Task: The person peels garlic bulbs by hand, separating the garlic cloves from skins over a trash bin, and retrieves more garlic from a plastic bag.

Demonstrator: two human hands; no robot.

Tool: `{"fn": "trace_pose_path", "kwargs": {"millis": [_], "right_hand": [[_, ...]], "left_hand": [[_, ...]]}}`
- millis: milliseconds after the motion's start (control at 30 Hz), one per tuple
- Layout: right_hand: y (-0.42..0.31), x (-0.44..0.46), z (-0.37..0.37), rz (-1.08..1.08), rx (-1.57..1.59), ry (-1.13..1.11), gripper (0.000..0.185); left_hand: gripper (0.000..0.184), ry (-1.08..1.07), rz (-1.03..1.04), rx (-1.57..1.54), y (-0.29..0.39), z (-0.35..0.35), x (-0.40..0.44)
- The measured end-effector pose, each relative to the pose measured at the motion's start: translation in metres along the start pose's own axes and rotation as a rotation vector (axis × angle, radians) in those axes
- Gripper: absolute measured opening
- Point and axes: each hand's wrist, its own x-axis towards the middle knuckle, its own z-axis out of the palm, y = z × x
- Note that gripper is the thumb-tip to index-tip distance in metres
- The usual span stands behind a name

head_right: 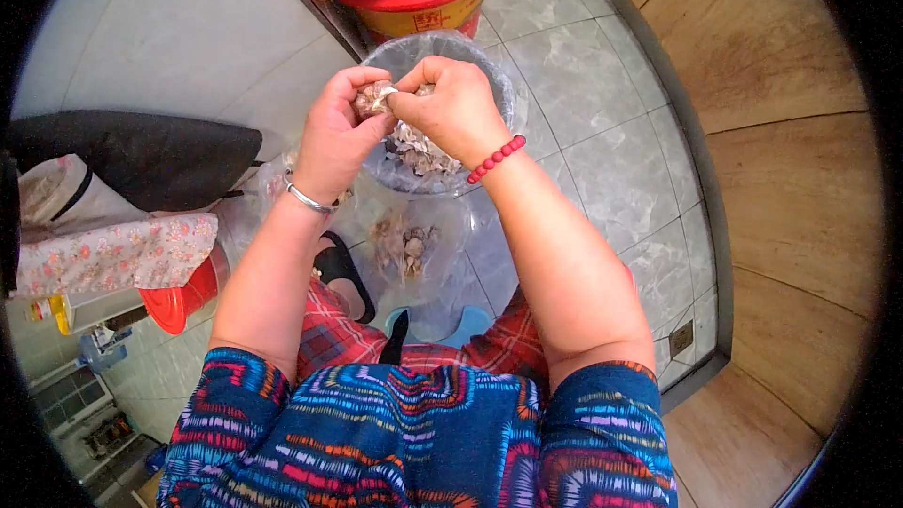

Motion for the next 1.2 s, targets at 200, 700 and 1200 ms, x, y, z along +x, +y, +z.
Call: {"fn": "trace_pose_path", "kwargs": {"millis": [200,700,1200], "right_hand": [[-0.004,-0.003,0.005,-0.075,-0.120,0.141,0.008],[-0.010,-0.005,0.001,-0.184,0.067,-0.012,0.012],[-0.008,-0.004,-0.005,-0.254,-0.007,-0.094,0.007]], "left_hand": [[0.026,0.072,0.043,-0.106,-0.001,0.003,0.001],[0.030,0.095,-0.029,-0.018,-0.007,-0.008,0.005],[0.030,0.005,0.071,0.302,0.007,-0.015,0.002]]}}
